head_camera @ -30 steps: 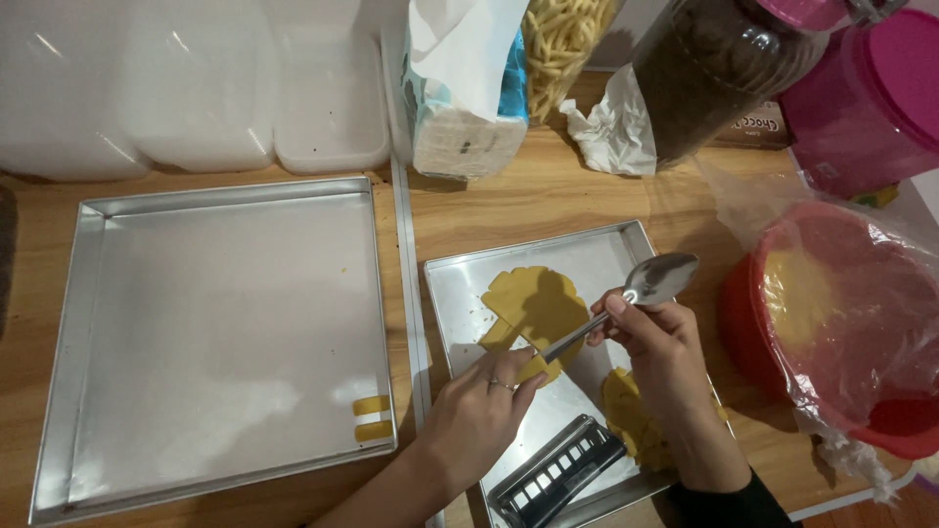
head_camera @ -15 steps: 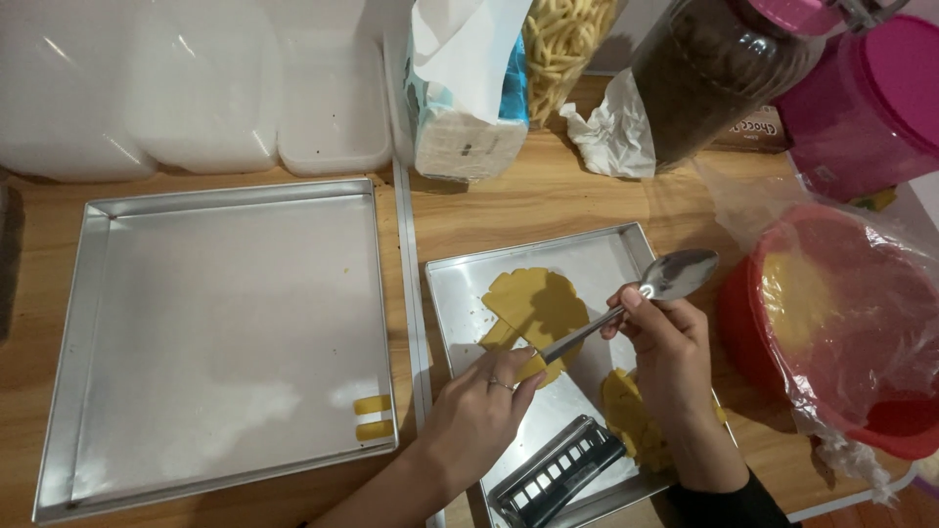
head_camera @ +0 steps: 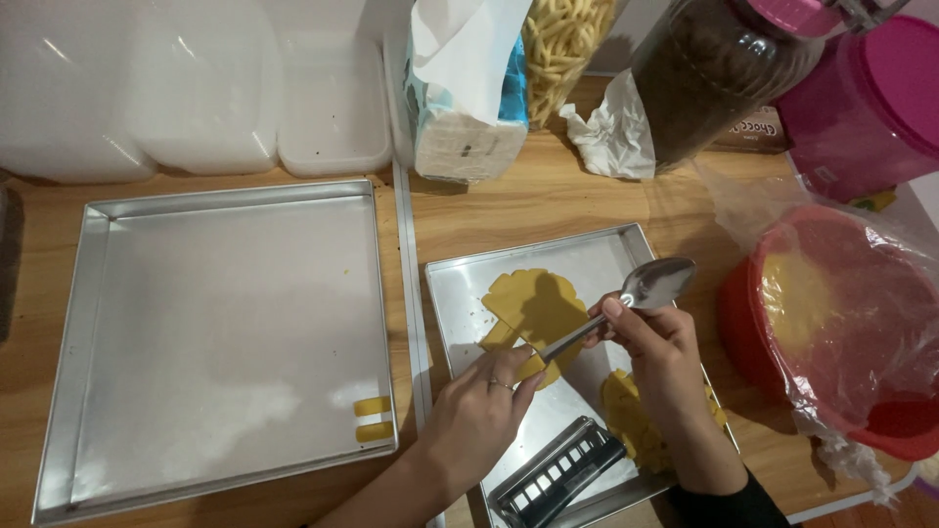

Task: Cutting dough into small rectangular pieces using a spoon and a metal mold, then arranging them in rows on a baking tray.

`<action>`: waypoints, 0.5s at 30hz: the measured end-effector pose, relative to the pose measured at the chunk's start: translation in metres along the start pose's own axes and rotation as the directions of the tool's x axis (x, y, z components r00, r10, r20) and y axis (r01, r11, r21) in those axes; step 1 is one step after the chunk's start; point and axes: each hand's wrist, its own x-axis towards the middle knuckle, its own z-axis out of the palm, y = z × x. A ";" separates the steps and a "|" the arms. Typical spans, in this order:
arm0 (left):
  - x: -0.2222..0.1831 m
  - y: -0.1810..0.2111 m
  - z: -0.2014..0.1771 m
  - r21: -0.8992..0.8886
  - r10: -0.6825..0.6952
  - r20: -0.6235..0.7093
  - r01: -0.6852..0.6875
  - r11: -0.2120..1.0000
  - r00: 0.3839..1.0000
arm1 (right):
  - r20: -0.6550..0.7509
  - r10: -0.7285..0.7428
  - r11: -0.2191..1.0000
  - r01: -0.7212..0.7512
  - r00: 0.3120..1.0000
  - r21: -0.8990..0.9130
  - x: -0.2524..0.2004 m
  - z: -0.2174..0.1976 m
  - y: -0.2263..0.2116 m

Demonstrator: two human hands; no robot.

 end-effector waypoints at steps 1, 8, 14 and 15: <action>0.000 0.000 0.000 0.000 0.000 0.000 0.000 1.000 1.000 | 0.000 0.000 1.000 0.000 1.000 0.000 0.000 0.000 0.000; 0.001 0.002 -0.002 0.027 -0.010 0.014 0.010 1.000 1.000 | 0.013 0.064 0.997 -0.064 0.998 0.035 0.002 -0.001 -0.001; 0.001 0.001 -0.003 -0.060 -0.043 0.039 0.045 0.997 0.998 | 0.028 0.132 0.988 -0.134 0.991 0.074 0.006 -0.006 0.006; 0.001 0.001 -0.003 -0.051 -0.015 0.031 0.017 0.999 0.999 | 0.033 0.142 0.987 -0.144 0.989 0.072 0.006 -0.007 0.007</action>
